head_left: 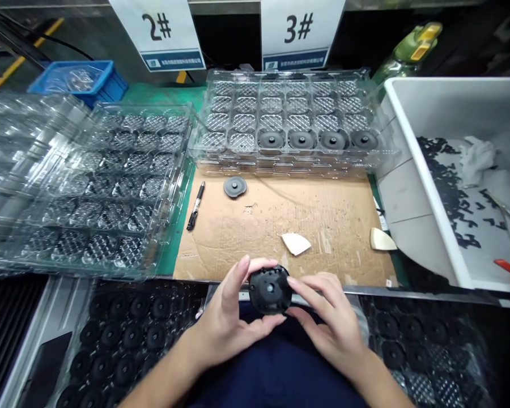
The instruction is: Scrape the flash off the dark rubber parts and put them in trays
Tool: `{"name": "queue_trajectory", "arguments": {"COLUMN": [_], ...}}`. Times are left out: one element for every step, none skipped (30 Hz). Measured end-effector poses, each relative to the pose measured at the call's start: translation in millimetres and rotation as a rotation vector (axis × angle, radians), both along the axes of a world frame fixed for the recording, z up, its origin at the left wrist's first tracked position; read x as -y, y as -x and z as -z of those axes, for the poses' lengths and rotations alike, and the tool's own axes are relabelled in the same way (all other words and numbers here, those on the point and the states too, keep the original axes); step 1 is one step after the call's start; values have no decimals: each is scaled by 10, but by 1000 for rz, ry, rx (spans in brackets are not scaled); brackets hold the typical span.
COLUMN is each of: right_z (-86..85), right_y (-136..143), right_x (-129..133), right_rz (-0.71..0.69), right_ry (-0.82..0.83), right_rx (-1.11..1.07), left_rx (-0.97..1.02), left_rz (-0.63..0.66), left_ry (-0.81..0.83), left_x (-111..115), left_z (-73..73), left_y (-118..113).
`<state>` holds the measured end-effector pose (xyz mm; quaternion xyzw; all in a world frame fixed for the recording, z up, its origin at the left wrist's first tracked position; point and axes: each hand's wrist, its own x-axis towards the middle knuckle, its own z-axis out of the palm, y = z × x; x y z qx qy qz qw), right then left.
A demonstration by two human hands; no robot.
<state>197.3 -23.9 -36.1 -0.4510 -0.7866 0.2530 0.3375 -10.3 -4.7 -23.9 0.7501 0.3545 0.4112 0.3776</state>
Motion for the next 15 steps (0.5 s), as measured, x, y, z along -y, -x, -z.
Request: {"name": "queue_trajectory", "arguments": {"right_z": [-17,-47,-87,-131,-175,-213,-242,-260,-267,-264,-253,-239,-224,-211,-203], "right_y": [-16,-33,-47,-58,-63,-63,-58,-50,-39,-29,-21,-17,-16,-19,-25], "right_x": [-37,-86,-139,-191,-236,-269,-289,-297,-293,-280,-262,-240,-218,-197,-176], "right_rz": [-28,-56,-84,-109,-129,-142,-154,-164,-171,-176,-177,-174,-168,-161,-156], "right_ry": [-15,-32,-50,-65,-78,-88,-96,-98,-96,-91,-83,-72,-61,-51,-41], "right_rx": [24,42,56,66,71,69,65,58,48,38,29,23,18,12,6], "left_rx": [5,11,19,28,41,58,72,80,85,87,85,83,84,90,95], "left_rz": [2,4,4,-1,-11,-27,-42,-54,-61,-66,-69,-69,-69,-69,-68], "left_ry": [6,18,39,66,97,127,161,200,241,284,325,361,388,402,415], "left_x": [10,23,37,52,68,84,100,117,135,152,170,187,202,215,226], "left_z": [-4,-10,-18,-27,-38,-49,-62,-75,-87,-99,-108,-114,-117,-117,-115], "left_y": [1,3,6,11,16,22,29,35,41,45,47,47,45,41,35]}}
